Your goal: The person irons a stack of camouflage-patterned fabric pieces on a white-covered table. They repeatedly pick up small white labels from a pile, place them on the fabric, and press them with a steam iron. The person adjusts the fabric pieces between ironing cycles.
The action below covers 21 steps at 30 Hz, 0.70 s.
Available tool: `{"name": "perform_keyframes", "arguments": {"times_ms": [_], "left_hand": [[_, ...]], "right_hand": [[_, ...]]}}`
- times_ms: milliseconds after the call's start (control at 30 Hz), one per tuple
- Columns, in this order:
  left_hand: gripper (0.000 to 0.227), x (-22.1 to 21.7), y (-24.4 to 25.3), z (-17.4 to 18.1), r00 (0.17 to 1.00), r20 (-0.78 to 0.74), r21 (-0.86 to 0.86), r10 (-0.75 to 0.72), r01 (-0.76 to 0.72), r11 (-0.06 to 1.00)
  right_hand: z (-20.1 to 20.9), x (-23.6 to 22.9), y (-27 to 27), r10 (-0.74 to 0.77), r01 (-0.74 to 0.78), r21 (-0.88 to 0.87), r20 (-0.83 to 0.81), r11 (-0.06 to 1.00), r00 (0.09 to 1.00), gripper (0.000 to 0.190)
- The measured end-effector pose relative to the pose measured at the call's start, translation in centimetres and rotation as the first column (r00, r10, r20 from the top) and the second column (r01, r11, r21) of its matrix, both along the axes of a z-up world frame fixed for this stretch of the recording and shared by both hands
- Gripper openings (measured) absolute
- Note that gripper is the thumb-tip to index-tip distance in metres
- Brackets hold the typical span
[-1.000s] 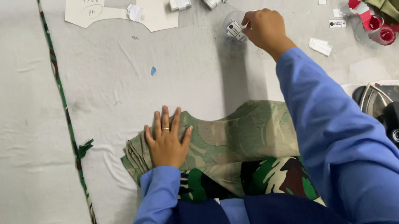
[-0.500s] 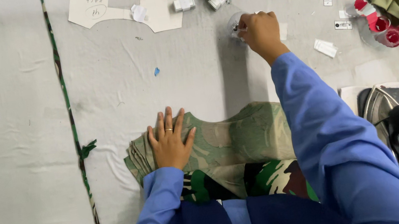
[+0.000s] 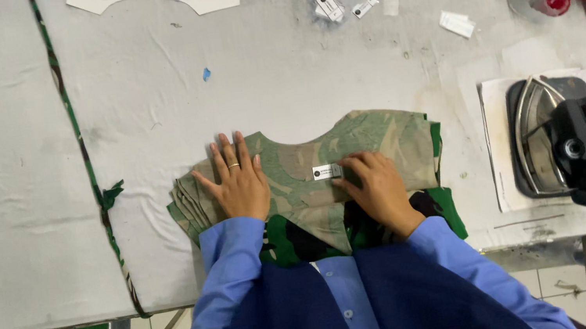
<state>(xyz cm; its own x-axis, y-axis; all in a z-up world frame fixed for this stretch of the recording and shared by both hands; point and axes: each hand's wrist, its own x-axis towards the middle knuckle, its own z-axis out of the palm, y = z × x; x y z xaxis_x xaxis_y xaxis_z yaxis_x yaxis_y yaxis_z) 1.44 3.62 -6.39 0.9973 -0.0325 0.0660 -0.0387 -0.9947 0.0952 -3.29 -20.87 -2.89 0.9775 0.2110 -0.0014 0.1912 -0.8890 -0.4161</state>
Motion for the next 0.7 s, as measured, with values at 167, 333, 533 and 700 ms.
{"name": "perform_keyframes", "arguments": {"times_ms": [167,333,533,700], "left_hand": [[0.067,-2.5,-1.9,1.3,0.971,-0.233,-0.090,-0.049,0.029,0.995],[0.086,-2.2,-2.6,2.6,0.926,-0.372,-0.204,-0.059,-0.020,0.979],[0.105,-1.8,-3.8,5.4,0.908,-0.419,-0.232,-0.009,-0.098,0.968],[0.104,-1.4,-4.0,5.1,0.909,-0.416,-0.223,0.011,-0.113,0.968]], "right_hand": [[-1.7,-1.2,-1.1,-0.310,0.312,0.021,-0.069,0.950,0.948,0.046],[-0.7,0.2,0.0,-0.323,0.324,0.051,-0.026,0.945,0.946,0.053],[-1.7,0.8,0.4,-0.352,0.351,0.064,-0.005,0.934,0.936,0.059],[-1.2,1.0,0.1,-0.357,0.364,0.096,-0.083,0.926,0.930,0.060]]}}
